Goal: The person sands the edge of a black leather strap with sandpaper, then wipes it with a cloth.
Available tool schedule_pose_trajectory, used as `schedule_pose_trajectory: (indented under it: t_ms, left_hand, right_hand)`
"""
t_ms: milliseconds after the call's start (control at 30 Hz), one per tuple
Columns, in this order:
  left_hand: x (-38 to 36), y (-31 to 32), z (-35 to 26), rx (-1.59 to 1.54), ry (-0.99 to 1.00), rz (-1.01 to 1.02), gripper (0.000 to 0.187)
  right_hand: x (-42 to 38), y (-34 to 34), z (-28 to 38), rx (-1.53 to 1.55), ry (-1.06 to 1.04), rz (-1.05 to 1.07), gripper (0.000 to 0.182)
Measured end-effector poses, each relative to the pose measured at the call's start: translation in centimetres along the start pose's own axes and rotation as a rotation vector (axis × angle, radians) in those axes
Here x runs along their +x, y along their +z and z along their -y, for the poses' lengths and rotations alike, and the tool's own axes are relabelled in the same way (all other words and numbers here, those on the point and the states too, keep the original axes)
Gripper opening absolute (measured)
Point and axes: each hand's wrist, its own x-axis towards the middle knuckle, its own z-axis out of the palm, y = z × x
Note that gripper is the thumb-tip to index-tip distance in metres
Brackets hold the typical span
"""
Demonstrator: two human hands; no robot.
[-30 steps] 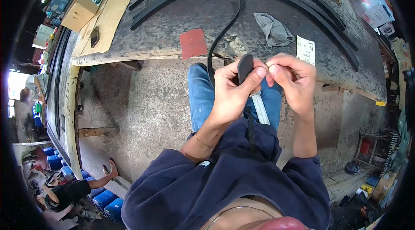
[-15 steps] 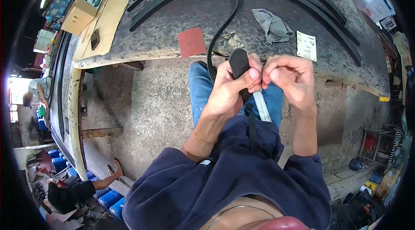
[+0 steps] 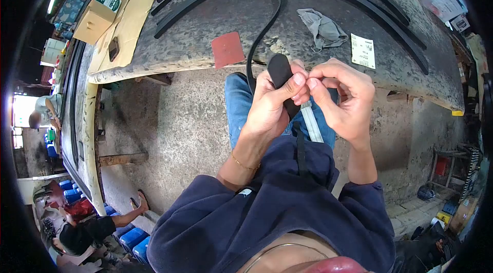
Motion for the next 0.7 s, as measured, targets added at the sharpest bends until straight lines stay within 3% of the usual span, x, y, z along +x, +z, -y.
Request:
schedule_pose_trajectory:
  t_ms: [300, 700]
  left_hand:
    - [0.0, 0.2, 0.0, 0.074, -0.002, -0.062, 0.007]
    - [0.0, -0.1, -0.6, 0.320, 0.040, 0.008, 0.005]
  right_hand:
    - [0.6, 0.1, -0.3, -0.311, -0.168, -0.050, 0.018]
    - [0.9, -0.9, -0.4, -0.296, -0.135, -0.017, 0.015]
